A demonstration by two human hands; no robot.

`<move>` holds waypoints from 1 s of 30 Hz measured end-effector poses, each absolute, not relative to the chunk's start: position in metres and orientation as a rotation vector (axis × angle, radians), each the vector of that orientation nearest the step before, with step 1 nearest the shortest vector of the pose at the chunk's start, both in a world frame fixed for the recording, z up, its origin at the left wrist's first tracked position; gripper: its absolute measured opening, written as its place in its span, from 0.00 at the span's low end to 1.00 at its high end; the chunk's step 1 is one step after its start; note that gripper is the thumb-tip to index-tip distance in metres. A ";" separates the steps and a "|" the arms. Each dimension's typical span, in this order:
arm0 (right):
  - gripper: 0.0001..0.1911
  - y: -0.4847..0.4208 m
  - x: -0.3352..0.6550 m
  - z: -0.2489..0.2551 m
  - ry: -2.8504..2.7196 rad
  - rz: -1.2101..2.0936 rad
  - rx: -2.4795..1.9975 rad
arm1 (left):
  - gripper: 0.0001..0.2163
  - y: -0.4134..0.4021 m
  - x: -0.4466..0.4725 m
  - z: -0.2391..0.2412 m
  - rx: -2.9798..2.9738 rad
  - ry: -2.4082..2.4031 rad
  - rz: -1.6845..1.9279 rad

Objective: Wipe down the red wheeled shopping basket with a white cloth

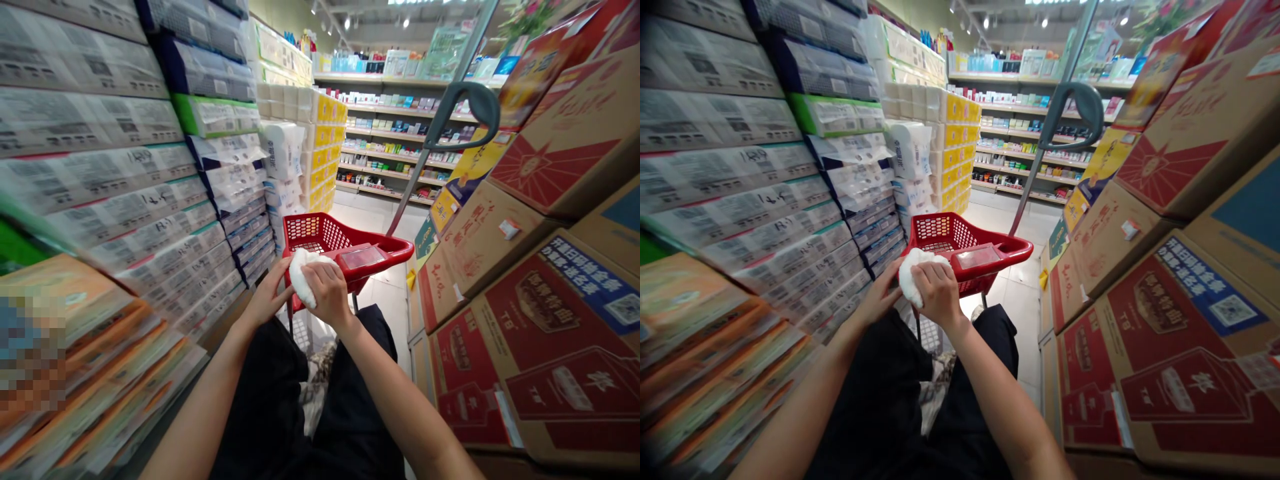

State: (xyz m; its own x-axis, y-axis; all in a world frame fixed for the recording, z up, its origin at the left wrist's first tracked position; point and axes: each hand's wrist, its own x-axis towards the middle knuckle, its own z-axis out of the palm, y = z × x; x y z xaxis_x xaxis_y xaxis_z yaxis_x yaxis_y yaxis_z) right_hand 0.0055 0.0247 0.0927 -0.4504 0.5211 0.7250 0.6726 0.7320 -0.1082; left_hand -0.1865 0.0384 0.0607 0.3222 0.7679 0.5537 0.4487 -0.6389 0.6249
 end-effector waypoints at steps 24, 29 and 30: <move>0.21 0.037 0.100 0.075 -1.930 -0.365 -1.029 | 0.21 0.024 -0.188 0.076 2.315 1.156 1.267; 0.24 0.029 0.083 0.091 -2.001 -0.182 -1.090 | 0.24 0.022 -0.196 0.079 2.338 1.135 1.190; 0.26 0.025 0.070 0.092 -2.035 -0.150 -1.071 | 0.23 0.022 -0.197 0.078 2.332 1.136 1.196</move>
